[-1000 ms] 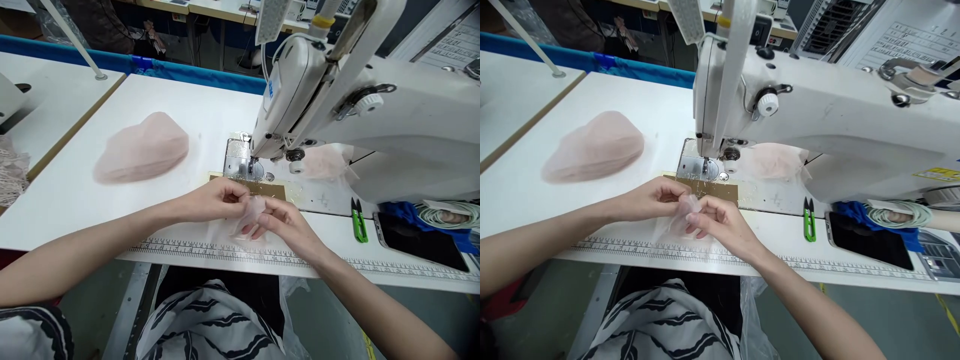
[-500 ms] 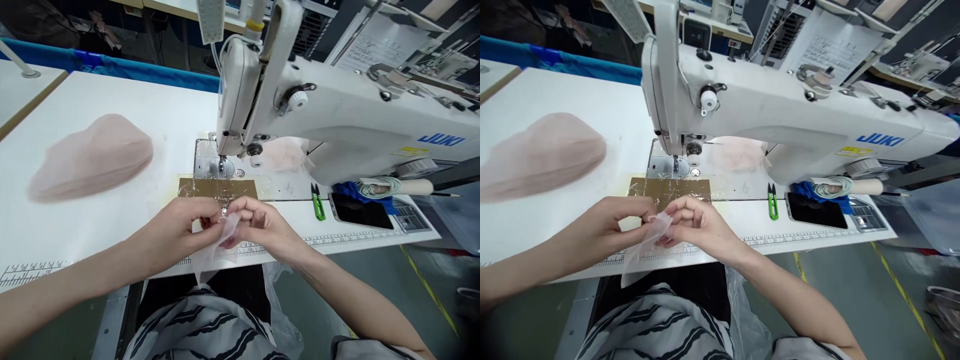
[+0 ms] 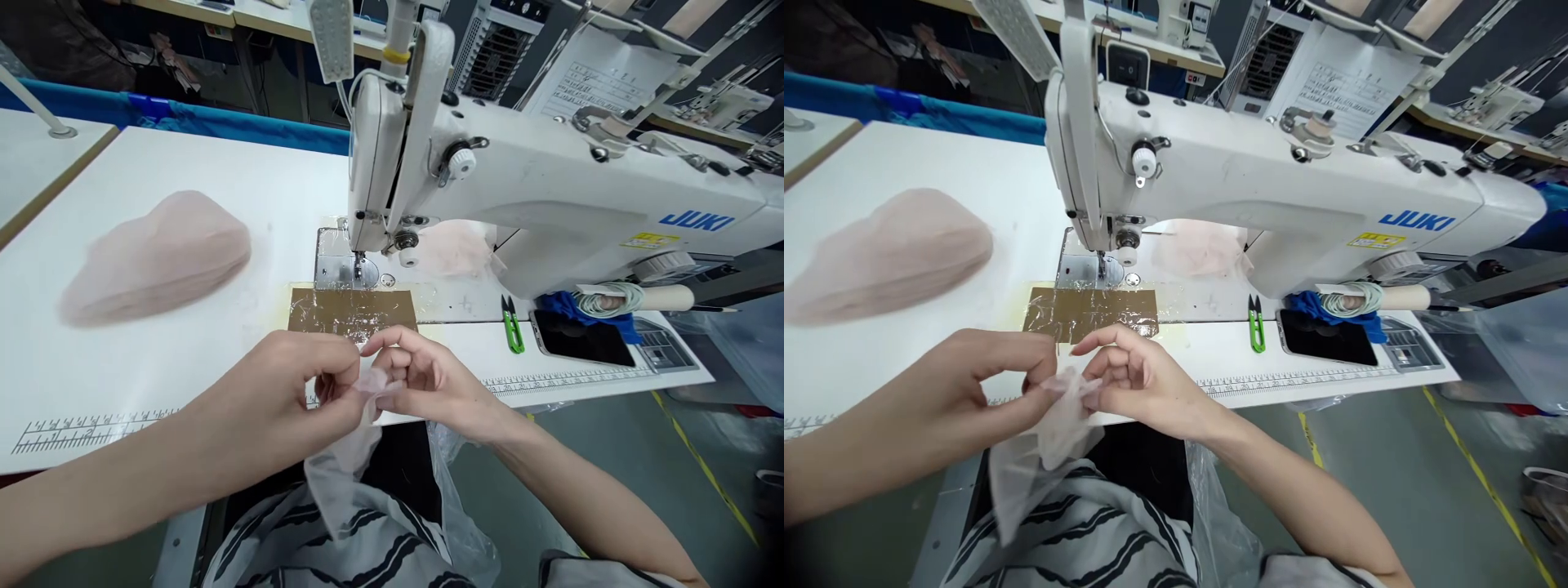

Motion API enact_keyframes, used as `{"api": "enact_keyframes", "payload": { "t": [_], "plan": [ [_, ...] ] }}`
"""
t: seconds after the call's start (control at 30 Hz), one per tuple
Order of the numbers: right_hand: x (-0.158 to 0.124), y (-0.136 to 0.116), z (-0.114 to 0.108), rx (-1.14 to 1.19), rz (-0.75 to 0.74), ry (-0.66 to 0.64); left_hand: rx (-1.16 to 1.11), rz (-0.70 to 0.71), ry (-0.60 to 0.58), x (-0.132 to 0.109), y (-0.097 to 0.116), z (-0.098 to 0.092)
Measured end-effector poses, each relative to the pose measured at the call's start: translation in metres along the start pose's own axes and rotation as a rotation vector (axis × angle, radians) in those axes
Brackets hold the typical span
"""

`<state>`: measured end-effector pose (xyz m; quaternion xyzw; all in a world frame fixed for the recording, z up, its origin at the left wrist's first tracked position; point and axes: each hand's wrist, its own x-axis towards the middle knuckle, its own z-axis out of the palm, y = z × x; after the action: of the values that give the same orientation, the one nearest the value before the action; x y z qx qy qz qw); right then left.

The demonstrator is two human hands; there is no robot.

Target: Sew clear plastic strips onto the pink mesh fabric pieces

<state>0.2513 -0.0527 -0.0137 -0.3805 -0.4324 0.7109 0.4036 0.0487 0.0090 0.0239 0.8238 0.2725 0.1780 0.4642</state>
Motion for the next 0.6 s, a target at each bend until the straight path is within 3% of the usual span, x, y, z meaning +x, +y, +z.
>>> {"api": "enact_keyframes", "payload": {
  "t": [0.13, 0.2, 0.4, 0.6],
  "plan": [
    [0.000, -0.006, -0.013, -0.140, -0.003, -0.086, -0.355, -0.258, -0.267, 0.003, 0.001, -0.008],
    [0.003, -0.007, -0.019, -0.258, 0.008, -0.110, -0.407, -0.314, -0.309, 0.009, -0.006, -0.007],
    [0.025, -0.013, -0.030, -0.466, -0.045, -0.013, -0.305, -0.301, -0.203, 0.028, -0.039, -0.005],
    [0.057, -0.019, -0.035, -0.476, 0.111, -0.054, -0.313, -0.232, -0.412, 0.045, -0.061, -0.025]
  ]
}}
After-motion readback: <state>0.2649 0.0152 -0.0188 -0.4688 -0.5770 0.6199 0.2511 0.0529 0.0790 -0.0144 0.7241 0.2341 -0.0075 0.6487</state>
